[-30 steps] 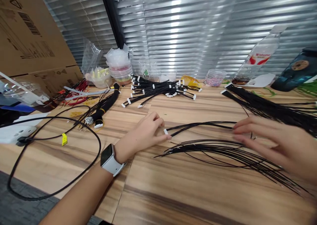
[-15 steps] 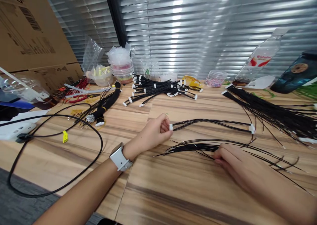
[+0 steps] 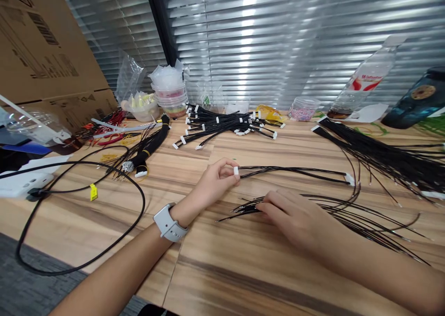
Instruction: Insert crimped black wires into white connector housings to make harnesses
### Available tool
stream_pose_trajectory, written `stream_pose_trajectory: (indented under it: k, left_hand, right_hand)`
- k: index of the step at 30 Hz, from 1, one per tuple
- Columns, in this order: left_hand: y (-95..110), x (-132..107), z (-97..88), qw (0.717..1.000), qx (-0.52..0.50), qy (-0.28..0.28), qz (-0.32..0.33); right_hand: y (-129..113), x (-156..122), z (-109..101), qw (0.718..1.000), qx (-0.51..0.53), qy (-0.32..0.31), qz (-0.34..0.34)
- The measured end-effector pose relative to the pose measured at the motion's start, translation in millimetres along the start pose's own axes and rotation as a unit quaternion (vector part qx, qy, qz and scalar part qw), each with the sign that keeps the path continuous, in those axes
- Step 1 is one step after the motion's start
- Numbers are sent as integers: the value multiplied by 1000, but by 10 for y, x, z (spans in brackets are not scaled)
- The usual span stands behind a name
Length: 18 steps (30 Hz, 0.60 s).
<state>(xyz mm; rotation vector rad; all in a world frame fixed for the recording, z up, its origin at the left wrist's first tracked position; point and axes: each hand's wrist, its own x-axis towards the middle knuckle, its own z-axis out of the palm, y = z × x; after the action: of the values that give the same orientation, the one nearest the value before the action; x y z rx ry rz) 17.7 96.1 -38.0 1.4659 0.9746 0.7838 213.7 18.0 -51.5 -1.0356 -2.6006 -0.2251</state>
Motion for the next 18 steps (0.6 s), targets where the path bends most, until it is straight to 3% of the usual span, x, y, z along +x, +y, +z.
stream_pose_trajectory:
  k: [8,12,18]
  left_hand:
    - [-59,-26,-1,999,0,-32,-28]
    - [-27,-49,46,999,-13,-32,-42]
    - [32,-79,59,993,-37,-77,-79]
  right_hand:
    - [39,9,143,994,104,3,47]
    - [55,-52,200,991,124,38,43]
    - [54,-31,155,973,171,114,107]
